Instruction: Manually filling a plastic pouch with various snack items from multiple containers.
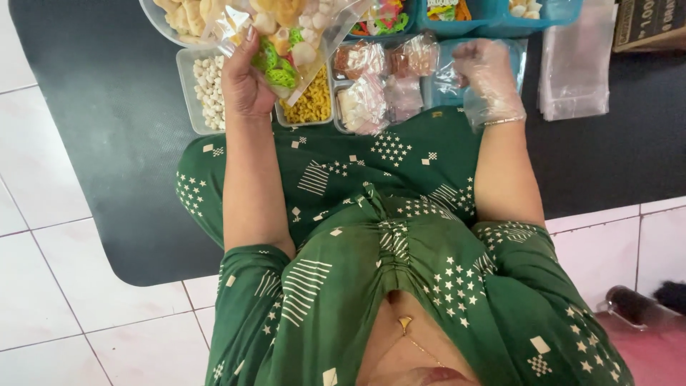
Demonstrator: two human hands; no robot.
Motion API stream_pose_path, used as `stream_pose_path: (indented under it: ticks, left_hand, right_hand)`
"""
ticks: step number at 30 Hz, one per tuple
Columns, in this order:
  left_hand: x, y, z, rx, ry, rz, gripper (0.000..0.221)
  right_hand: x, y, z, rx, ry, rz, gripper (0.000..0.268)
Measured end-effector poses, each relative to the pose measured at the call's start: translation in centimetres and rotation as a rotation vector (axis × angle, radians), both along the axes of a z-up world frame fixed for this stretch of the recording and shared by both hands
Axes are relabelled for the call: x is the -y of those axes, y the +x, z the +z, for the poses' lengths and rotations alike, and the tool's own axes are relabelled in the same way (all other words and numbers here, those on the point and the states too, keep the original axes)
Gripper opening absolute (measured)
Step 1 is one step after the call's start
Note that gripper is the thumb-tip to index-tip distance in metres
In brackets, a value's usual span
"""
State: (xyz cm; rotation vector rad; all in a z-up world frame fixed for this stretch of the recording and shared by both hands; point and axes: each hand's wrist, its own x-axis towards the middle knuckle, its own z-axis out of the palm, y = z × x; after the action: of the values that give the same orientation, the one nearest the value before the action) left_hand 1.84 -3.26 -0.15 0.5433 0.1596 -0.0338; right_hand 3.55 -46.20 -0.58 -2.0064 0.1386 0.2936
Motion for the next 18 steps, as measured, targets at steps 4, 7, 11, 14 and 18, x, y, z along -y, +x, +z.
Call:
stream_pose_path:
  ticks: [4,7,11,14,18]
  left_hand:
    - [-0.2,0.0,-0.6,-0.001,-0.001,0.013,0.040]
    - [0.0,-0.1,-0.1,-0.019,0.021,0.043,0.038]
    - [0.1,-0.1,0.0,0.009,0.005,0.009,0.034]
    - [0.1,-0.1,-0.1,0.016,-0.003,0.020,0.034]
    - [0.2,0.0,-0.2,0.011,0.029,0.042,0.035]
  right_hand:
    - [-3.2,-0.5,0.5,0.020,-0.133,0.075,0.019]
    - [-4.9,-0.4,-1.3,0.018,-0.305,0.378,0.028]
    - [-7.1,-1.5,-1.0,0.248,-0.550,0.358,0.026]
    - [-6.9,-1.4,-0.8,0.358,-0.702,0.324,0.023]
    - [-5.0,-0.6,-2.7,0.644,-0.840,0.192,0.013]
